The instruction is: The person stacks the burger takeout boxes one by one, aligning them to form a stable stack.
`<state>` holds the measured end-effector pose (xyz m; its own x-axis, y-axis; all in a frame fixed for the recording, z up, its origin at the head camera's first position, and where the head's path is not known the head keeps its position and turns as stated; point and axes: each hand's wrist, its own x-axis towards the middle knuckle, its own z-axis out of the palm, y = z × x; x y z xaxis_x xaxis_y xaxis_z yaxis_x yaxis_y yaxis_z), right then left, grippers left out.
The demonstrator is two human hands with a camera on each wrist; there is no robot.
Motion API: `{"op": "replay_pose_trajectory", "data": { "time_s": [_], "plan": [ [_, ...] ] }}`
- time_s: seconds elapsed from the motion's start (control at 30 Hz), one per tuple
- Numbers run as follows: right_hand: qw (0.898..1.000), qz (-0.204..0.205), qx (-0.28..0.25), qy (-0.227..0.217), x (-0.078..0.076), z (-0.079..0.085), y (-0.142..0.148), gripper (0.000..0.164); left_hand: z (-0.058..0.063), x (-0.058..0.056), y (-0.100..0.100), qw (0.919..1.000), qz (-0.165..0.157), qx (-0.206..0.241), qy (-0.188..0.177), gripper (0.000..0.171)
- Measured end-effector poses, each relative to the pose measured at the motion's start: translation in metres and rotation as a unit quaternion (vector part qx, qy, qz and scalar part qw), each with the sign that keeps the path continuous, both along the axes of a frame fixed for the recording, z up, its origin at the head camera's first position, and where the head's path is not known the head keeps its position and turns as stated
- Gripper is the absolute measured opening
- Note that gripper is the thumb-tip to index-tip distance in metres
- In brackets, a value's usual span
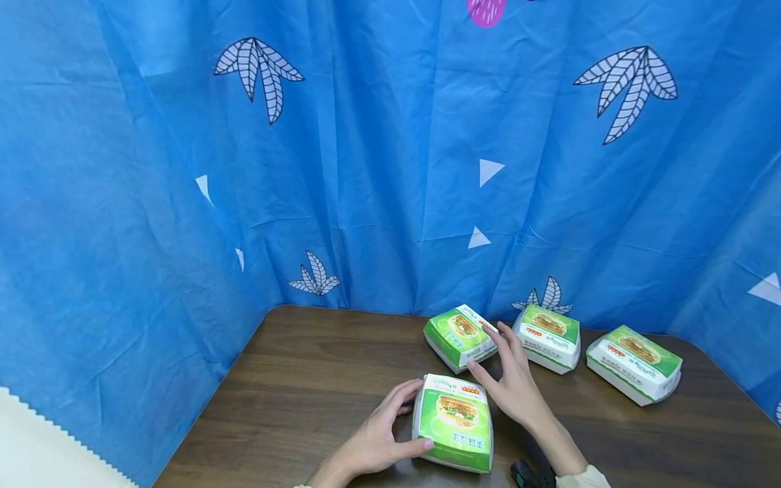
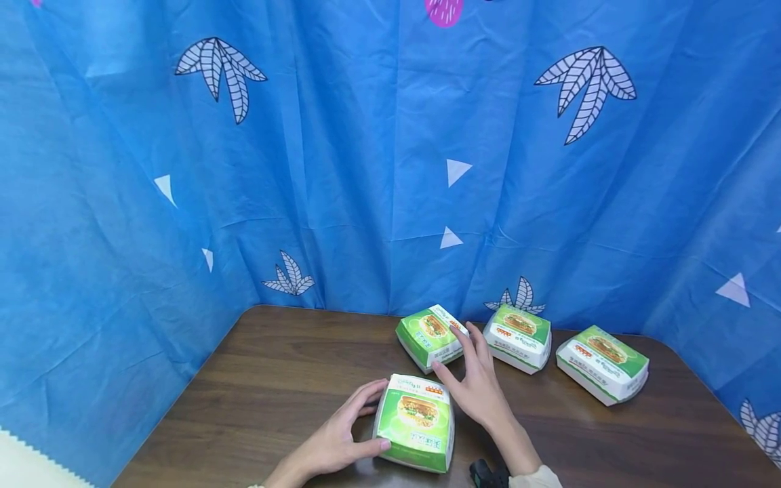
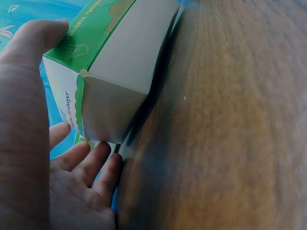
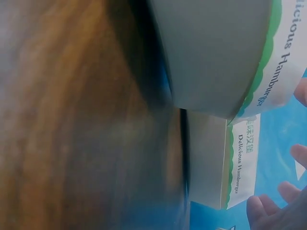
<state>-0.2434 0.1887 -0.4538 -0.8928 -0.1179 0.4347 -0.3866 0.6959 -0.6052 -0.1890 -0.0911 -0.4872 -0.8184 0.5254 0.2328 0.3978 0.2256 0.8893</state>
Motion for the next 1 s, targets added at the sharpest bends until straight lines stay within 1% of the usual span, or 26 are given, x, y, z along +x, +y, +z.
{"op": "replay_pose_trajectory", "data": {
  "time_s": [0.2,0.47,0.57,0.77,1.0],
  "plan": [
    [1.0,0.007,-0.002,-0.001,-0.003,0.0,-0.003,0.07,-0.001,0.0,-0.001,1.0,0.004,-0.004,-0.005,0.08],
    [1.0,0.008,0.004,-0.015,-0.005,0.001,-0.006,0.07,-0.002,-0.001,-0.001,1.0,0.003,-0.008,0.005,0.08],
    [1.0,0.009,0.007,-0.018,-0.006,0.001,-0.007,0.069,-0.002,-0.001,0.0,0.9999,0.005,-0.01,-0.004,0.08],
    [1.0,0.009,0.007,-0.018,-0.009,0.001,-0.008,0.07,-0.001,-0.001,0.0,0.9999,0.006,-0.01,-0.006,0.081],
    [0.999,0.004,0.022,-0.026,-0.012,-0.001,-0.009,0.07,-0.002,-0.001,0.0,0.9999,0.005,-0.011,-0.002,0.081]
  ]
}}
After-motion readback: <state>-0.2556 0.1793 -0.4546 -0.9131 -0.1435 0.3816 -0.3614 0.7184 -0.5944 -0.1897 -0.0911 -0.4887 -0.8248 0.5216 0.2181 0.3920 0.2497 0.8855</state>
